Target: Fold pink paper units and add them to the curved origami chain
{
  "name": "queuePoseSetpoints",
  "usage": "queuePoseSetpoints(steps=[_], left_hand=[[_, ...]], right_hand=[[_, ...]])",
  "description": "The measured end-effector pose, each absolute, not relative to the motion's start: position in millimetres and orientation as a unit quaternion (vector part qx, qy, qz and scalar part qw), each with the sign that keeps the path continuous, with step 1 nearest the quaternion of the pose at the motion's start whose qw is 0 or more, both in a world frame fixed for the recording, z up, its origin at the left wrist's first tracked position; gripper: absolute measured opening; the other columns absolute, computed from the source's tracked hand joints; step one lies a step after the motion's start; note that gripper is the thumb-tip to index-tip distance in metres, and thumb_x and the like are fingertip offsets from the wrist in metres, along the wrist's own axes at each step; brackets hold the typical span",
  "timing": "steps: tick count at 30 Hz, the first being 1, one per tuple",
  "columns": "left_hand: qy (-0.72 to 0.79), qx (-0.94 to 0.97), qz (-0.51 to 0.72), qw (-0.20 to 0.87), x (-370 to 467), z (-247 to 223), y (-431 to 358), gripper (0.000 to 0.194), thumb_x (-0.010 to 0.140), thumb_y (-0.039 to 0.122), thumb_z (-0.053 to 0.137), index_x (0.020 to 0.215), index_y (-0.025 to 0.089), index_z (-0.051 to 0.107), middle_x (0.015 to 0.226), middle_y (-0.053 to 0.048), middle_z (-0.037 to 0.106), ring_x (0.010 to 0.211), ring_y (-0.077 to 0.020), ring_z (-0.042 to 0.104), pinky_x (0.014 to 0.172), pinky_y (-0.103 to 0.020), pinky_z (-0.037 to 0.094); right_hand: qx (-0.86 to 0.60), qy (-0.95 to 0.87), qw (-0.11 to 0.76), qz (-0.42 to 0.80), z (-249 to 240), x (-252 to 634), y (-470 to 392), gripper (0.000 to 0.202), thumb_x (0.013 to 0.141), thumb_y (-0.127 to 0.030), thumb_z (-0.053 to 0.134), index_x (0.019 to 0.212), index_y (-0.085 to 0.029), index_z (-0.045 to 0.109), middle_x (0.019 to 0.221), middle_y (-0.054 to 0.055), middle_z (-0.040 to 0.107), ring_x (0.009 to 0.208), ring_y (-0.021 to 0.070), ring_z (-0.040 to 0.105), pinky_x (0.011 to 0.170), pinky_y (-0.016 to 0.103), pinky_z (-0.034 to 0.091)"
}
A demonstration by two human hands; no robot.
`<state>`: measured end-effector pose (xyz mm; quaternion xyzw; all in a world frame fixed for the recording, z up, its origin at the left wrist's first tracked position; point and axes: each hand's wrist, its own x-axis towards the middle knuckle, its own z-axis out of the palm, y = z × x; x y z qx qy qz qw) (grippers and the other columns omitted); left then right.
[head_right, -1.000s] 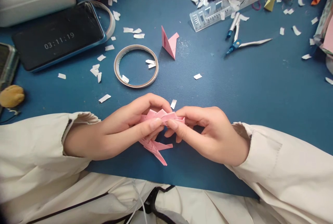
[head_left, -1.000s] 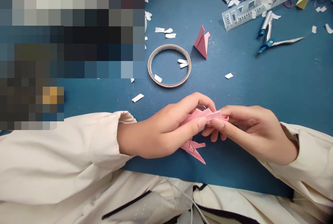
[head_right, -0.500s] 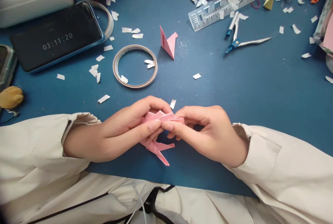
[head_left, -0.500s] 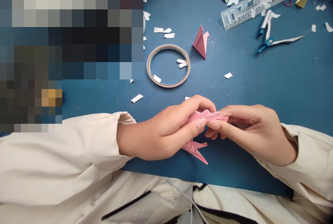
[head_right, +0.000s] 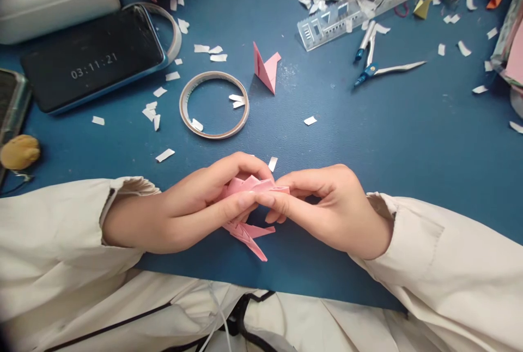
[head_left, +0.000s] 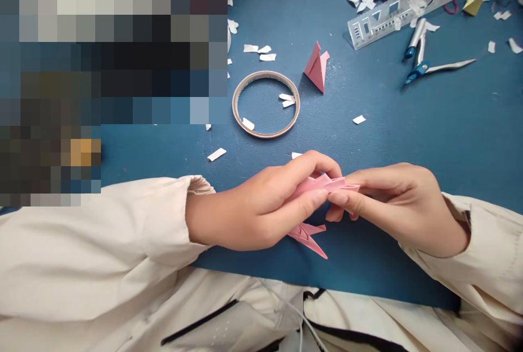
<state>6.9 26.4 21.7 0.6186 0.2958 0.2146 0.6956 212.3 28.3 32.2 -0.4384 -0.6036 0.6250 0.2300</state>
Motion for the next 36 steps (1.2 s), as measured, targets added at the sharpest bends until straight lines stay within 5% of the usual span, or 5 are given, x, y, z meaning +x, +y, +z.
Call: queuePoseSetpoints(steps=[12,17,22,30,36], left_hand=[[0.322,0.563,0.223,0.728,11,22,24,0.011,0.095,0.019,0.044,0.106,0.020,0.046,0.088,0.003,0.064,0.064,-0.0068,0.057,0.063,-0.019,0.053],[0.312,0.507,0.263,0.759,12,23,23,0.008,0.095,0.019,0.049,0.103,0.019,0.049,0.089,0.000,0.065,0.073,-0.0088,0.064,0.067,-0.019,0.055],[0.343,0.531,0.215,0.745,9,24,26,0.007,0.094,0.022,0.052,0.099,0.019,0.056,0.065,0.007,0.055,0.053,-0.0052,0.056,0.062,-0.017,0.056],[0.349,0.469,0.172,0.793,9,26,21,0.020,0.096,0.029,0.048,0.084,0.015,0.055,0.071,0.001,0.058,0.067,-0.0124,0.068,0.062,-0.022,0.061],[0.368,0.508,0.234,0.742,8,26,25,0.019,0.098,0.030,0.045,0.091,0.015,0.053,0.074,0.002,0.057,0.067,-0.0097,0.061,0.070,-0.023,0.059]], right_hand=[[-0.422,-0.669,0.191,0.581,29,217,27,0.037,0.095,-0.035,0.052,0.063,-0.019,0.061,0.054,-0.003,0.061,0.048,0.0065,0.052,0.049,0.019,0.041],[-0.397,-0.661,0.193,0.607,27,219,29,0.032,0.096,-0.034,0.051,0.067,-0.019,0.056,0.060,-0.002,0.060,0.052,0.0082,0.052,0.050,0.021,0.041],[-0.378,-0.702,0.196,0.572,26,223,30,0.035,0.096,-0.029,0.049,0.063,-0.020,0.056,0.054,-0.003,0.054,0.047,0.0067,0.045,0.047,0.021,0.036],[-0.348,-0.727,0.231,0.546,21,223,27,0.038,0.099,-0.028,0.042,0.064,-0.019,0.052,0.053,-0.004,0.051,0.046,0.0061,0.044,0.046,0.019,0.035],[-0.426,-0.778,0.274,0.372,14,235,36,0.027,0.099,-0.026,0.041,0.078,-0.022,0.058,0.059,-0.003,0.057,0.050,0.0092,0.051,0.051,0.024,0.041]])
